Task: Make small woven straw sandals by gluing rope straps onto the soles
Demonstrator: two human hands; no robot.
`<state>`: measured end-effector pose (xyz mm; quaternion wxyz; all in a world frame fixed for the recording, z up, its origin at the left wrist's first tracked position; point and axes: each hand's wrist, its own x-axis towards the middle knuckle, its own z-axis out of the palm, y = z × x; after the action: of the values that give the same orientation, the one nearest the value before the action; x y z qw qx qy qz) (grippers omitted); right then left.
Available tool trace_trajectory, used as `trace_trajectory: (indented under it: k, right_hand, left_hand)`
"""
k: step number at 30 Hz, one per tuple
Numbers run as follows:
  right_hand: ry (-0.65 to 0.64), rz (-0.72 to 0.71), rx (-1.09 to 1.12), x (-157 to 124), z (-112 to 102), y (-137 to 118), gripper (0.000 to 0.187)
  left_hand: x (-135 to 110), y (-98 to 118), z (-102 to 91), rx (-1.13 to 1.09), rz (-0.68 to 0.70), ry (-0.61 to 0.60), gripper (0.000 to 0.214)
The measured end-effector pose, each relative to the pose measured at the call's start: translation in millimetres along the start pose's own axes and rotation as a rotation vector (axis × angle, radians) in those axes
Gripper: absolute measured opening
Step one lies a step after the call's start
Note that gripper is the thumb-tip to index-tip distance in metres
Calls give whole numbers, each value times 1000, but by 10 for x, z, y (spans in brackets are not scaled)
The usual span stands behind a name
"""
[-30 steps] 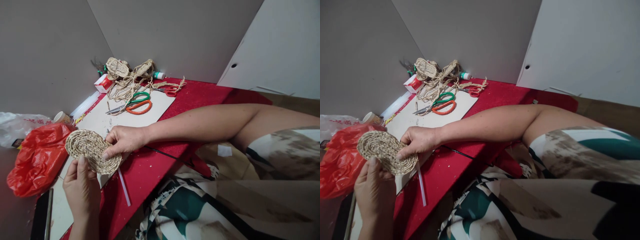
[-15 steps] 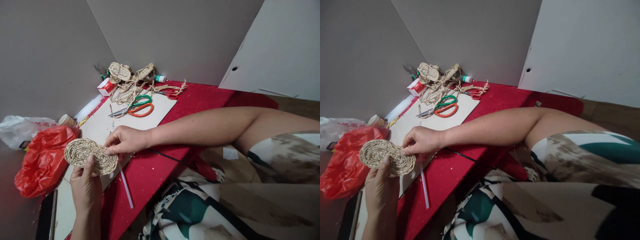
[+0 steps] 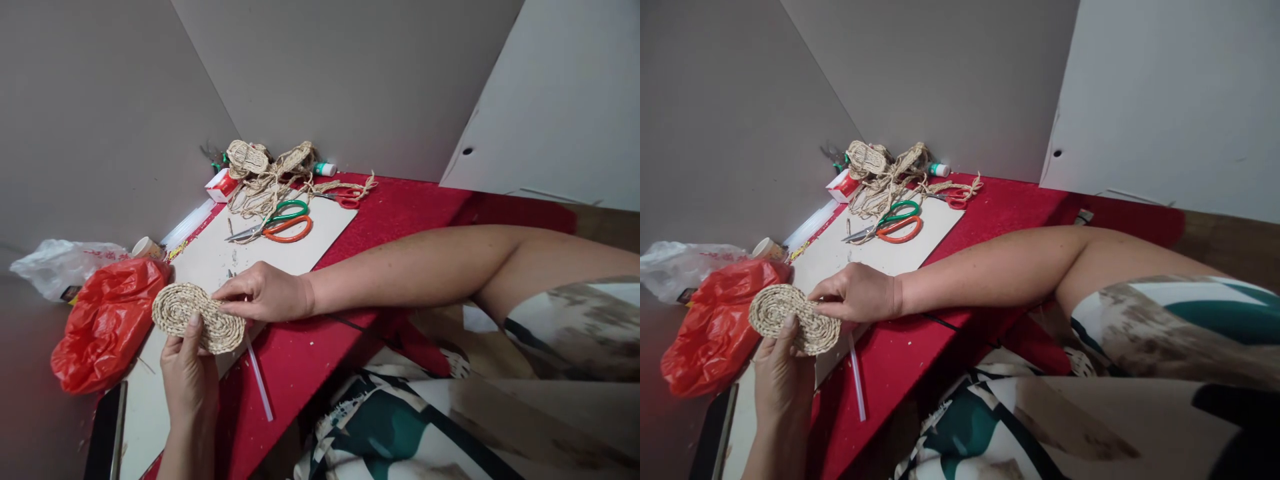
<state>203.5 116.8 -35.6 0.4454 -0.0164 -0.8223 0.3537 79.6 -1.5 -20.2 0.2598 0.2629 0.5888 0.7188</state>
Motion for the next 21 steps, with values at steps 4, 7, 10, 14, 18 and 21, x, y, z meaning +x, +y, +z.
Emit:
trace_trajectory:
  k: [4, 7, 10, 14, 18, 21]
  right_hand:
    - [-33, 89, 70, 32, -14, -31, 25]
    - [-20, 156, 96, 62, -37, -32, 31]
    - [16, 150, 36, 92, -60, 27, 33]
    - [61, 169, -69, 134, -79, 151, 29]
    - [32, 184, -173, 173, -101, 218, 33]
    - [19, 170, -204, 191, -116, 216, 36]
  left_hand:
    - [51, 7, 1, -2, -26, -7, 36]
    - [165, 36, -72, 18, -12, 6, 34]
    - [376, 46, -250, 79, 14, 67, 25]
    - [702, -8, -569, 237, -57, 120, 26]
    - [851, -32, -775, 336, 35, 264, 37]
    - [821, 10, -804, 349, 187, 329, 39]
